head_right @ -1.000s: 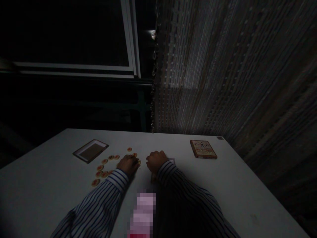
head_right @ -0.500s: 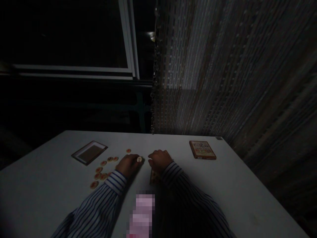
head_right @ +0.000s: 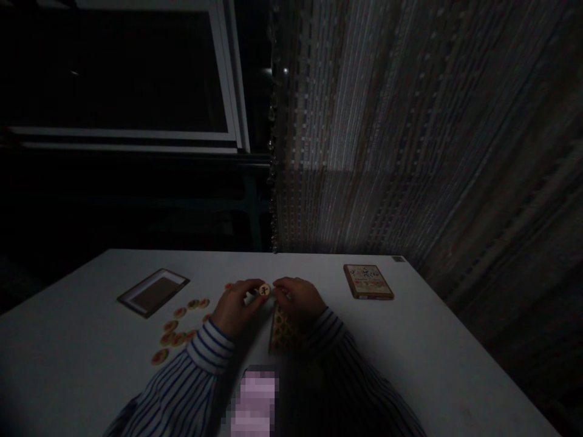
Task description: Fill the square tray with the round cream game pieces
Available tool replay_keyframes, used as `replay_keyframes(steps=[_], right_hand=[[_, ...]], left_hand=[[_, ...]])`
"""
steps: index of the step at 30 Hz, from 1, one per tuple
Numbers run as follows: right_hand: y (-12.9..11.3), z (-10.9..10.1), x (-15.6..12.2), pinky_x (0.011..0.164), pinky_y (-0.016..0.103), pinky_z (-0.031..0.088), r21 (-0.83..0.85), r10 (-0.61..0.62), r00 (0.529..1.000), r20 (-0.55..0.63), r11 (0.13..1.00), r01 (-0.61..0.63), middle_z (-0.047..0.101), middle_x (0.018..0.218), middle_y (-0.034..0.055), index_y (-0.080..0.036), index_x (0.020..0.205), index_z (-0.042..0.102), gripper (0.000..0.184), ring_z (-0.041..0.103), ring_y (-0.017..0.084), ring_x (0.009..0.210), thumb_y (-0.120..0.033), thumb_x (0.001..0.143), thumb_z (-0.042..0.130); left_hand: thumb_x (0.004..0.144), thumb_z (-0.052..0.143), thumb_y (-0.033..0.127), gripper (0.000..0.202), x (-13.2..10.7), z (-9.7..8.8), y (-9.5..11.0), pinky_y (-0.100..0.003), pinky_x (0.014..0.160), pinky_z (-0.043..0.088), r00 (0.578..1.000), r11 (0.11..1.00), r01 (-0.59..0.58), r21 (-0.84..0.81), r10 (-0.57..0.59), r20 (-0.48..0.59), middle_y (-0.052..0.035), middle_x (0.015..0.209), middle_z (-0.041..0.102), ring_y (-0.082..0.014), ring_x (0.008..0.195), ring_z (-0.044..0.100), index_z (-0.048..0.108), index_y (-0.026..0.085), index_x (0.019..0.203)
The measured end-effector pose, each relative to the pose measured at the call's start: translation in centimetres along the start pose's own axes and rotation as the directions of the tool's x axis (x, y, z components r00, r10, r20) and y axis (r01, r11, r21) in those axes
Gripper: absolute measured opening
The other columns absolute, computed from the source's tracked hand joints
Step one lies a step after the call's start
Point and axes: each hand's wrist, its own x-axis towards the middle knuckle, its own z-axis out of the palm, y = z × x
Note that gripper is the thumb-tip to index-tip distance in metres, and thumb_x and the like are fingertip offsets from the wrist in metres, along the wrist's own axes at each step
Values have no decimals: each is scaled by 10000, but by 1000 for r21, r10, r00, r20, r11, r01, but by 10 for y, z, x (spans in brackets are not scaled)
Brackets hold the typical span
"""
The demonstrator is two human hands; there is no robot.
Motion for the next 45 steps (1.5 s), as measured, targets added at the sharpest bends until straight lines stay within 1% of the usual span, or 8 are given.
replay_keyframes(steps=[7,10,14,17,21,25,32,45], right_hand=[[-1,-11,1,642,190,432,292,59,995,-80,956,-33,640,793,9,-180,873,570,204,572,98,713,-287,755,443],[3,-13,3,623,200,442,364,74,992,-99,931,-33,641,788,23,-169,854,575,194,575,108,712,-284,741,465],[8,-18,2,600,221,448,423,103,987,-124,905,-42,643,762,37,-159,840,588,201,573,119,669,-290,732,480],[9,-22,1,610,227,446,427,117,985,-124,903,-53,642,754,36,-164,829,602,197,569,122,670,-288,730,486],[8,-24,0,624,225,446,417,109,987,-119,907,-50,641,759,30,-173,813,610,177,566,122,683,-275,723,497],[6,-24,0,620,221,446,412,117,986,-117,909,-59,640,748,30,-168,800,609,165,563,118,671,-267,718,506],[8,-22,-1,622,215,440,405,76,990,-115,914,-23,635,751,24,-171,815,606,168,557,109,671,-272,723,507],[5,-19,-1,594,207,446,401,79,980,-182,916,1,635,735,25,-167,819,591,164,565,107,649,-272,720,514]], left_hand=[[697,528,275,200,10,-6,20,-272,718,407,997,998,-67,-18,66,-29,-1,811,599,-140,746,528,555,211,884],[709,513,280,198,15,-7,27,-284,716,410,996,995,-91,-31,91,-24,-8,802,590,-146,756,526,551,208,889],[708,516,272,209,19,-8,33,-275,693,416,995,989,-101,-109,102,8,-9,795,581,-140,745,526,550,209,904],[691,537,280,222,21,-9,34,-256,668,416,998,982,-56,-182,63,29,0,785,592,-129,712,529,562,222,905],[711,505,326,233,22,-11,31,-233,614,418,992,945,54,-322,-15,124,-1,781,617,-121,681,541,582,217,901],[716,491,350,268,24,-13,26,-250,659,423,979,884,142,-446,-60,192,-27,809,634,-142,739,555,594,177,893],[730,481,326,255,27,-14,23,-273,755,410,966,838,180,-515,-52,253,-42,853,637,-159,809,554,608,161,877],[701,525,289,264,27,-14,25,-257,725,441,945,730,271,-627,-78,318,-52,848,642,-154,794,571,582,138,910]])
